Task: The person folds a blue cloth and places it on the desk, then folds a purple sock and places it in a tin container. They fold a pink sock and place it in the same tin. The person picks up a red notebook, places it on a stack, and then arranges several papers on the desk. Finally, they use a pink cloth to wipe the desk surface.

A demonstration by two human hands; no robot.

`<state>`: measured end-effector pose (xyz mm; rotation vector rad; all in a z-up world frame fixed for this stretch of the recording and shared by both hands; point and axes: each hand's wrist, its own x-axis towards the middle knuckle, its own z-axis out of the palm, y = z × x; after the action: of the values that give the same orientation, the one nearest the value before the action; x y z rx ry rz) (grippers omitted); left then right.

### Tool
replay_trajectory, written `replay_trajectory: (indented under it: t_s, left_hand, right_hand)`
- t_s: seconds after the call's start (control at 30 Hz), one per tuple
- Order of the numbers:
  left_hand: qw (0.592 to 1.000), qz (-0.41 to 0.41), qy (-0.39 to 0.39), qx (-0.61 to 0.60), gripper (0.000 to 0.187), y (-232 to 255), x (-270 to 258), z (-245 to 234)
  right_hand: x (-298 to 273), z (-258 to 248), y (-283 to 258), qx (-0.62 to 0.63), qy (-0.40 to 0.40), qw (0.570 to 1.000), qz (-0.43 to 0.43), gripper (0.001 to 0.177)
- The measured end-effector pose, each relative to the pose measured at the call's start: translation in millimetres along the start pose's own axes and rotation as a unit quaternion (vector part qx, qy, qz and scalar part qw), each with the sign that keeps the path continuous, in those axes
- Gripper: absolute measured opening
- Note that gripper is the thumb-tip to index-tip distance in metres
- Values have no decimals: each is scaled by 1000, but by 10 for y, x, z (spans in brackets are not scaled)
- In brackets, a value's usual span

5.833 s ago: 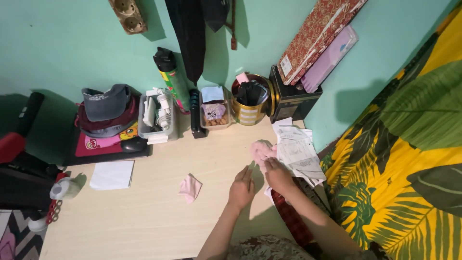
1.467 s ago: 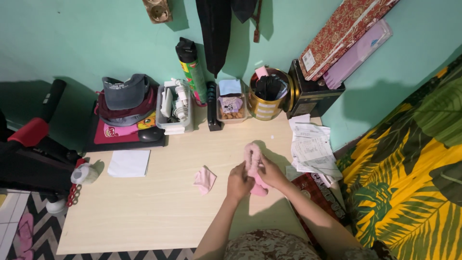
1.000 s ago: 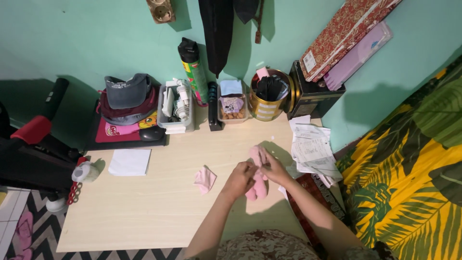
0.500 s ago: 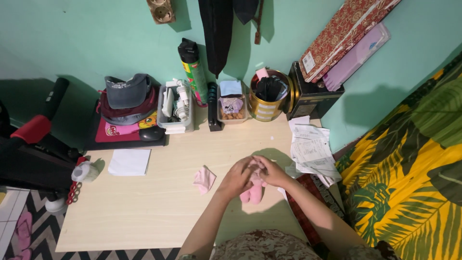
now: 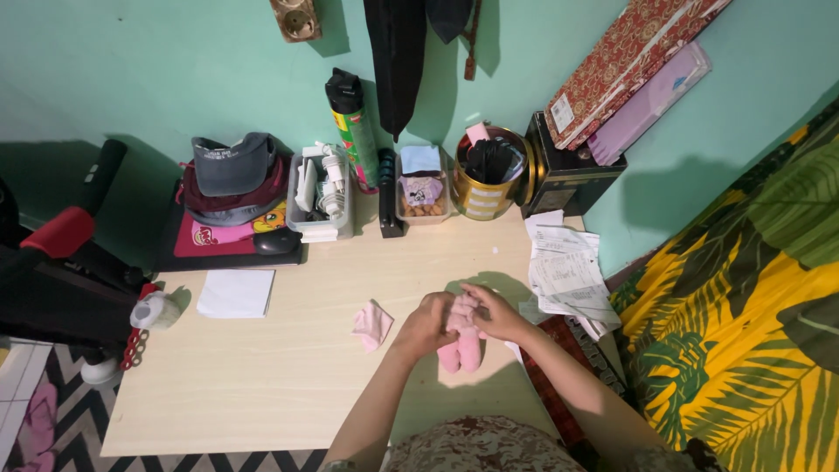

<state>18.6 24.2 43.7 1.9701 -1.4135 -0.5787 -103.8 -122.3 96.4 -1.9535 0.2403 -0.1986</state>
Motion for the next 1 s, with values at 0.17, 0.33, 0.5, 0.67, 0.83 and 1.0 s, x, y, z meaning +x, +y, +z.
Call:
replay_trajectory:
  t_s: [0.17,0.33,0.5,0.67,0.83,1.0]
  left_hand:
    - [999,-29,-19,-11,66,100,10,-160]
    - [999,-22,-38,-20,66,315,11,-334]
    - [998,-15,-27,-48,63,402,56,-385]
    - [998,-10,-17,-57,61,472,117,-388]
    - [999,8,5,-49,62,605,174,-530]
    - [996,56,17,-73,73,712,231,-650]
  right_hand:
    - [-61,2,47,-104,-35,993,-50,65]
    - [-48,-103,-82,-221,-70,970,-75,81]
    - [-46,-112,-52,-240,-63,966,-64,74]
    - [-35,-188,71,-256,-39,964,-63,61]
    - [-14,-249,268,-259,1,964,-62,54]
    - [36,-398,162,-254,10,963,-89,51]
